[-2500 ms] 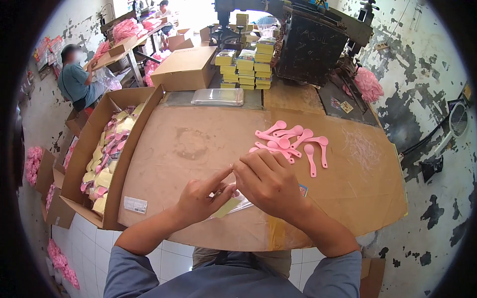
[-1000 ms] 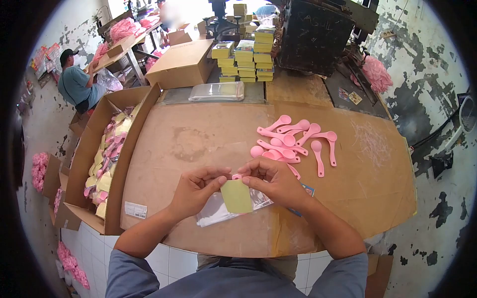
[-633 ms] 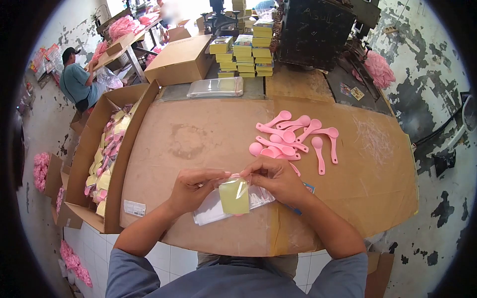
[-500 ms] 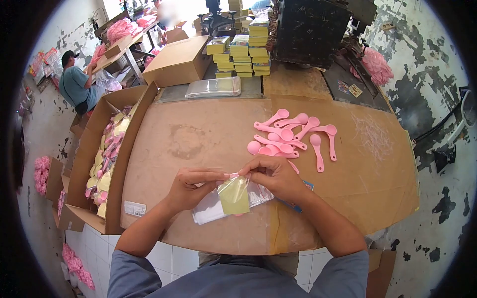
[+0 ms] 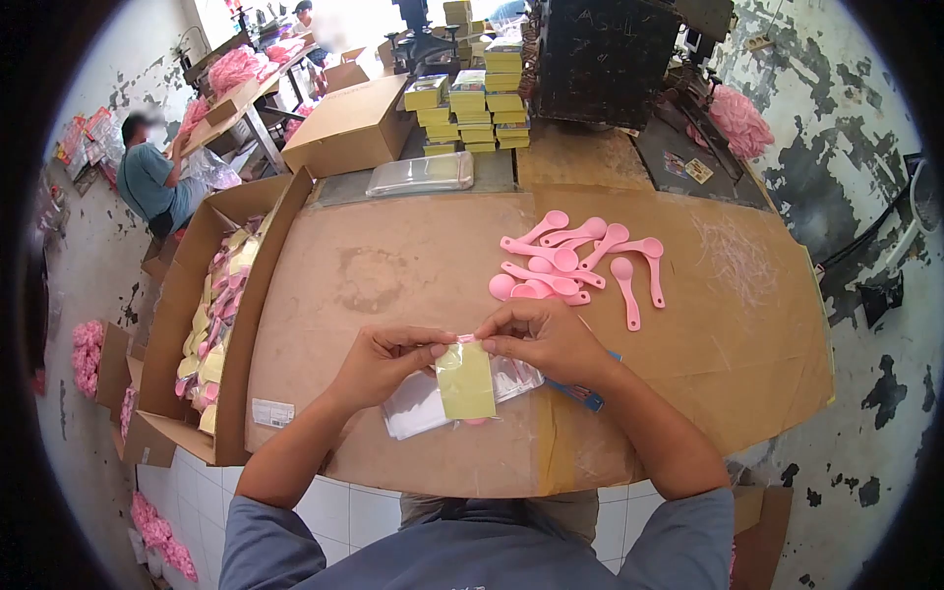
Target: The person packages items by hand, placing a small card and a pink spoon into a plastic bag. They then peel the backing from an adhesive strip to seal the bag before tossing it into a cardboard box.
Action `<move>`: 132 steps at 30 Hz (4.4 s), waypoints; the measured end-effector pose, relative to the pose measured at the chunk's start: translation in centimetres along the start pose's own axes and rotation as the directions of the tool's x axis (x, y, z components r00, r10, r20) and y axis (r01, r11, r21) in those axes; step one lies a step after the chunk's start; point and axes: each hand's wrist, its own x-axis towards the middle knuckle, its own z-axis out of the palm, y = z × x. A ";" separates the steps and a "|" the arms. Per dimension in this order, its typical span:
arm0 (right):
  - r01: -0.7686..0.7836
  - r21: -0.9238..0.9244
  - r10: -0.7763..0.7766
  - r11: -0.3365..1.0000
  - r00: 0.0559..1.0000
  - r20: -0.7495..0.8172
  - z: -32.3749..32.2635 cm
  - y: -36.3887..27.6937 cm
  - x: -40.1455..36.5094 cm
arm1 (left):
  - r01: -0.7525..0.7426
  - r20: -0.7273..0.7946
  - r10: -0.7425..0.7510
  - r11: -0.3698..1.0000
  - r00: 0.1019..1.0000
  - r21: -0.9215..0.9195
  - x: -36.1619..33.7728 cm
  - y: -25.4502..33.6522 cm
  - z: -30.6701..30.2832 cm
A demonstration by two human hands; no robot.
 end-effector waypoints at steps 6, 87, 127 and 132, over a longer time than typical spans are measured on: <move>0.010 -0.021 -0.010 1.000 1.000 0.007 -0.1 0.5 0.1 | -0.014 -0.013 0.014 1.000 1.000 0.027 0.0 0.2 0.0; 0.118 -0.518 -0.262 0.847 0.941 -0.215 -0.1 -0.5 -3.8 | 0.026 -0.084 -0.045 0.976 0.995 -0.216 -0.1 0.6 0.8; 0.274 -0.553 -0.364 0.787 0.929 -0.058 0.8 -0.8 -3.4 | 0.021 0.037 -0.034 0.948 0.999 0.317 -1.0 0.5 3.0; 0.213 -0.542 -0.319 0.813 0.942 -0.109 2.5 -1.2 -3.4 | -0.024 0.080 -0.002 0.947 0.997 0.321 -1.1 0.3 3.4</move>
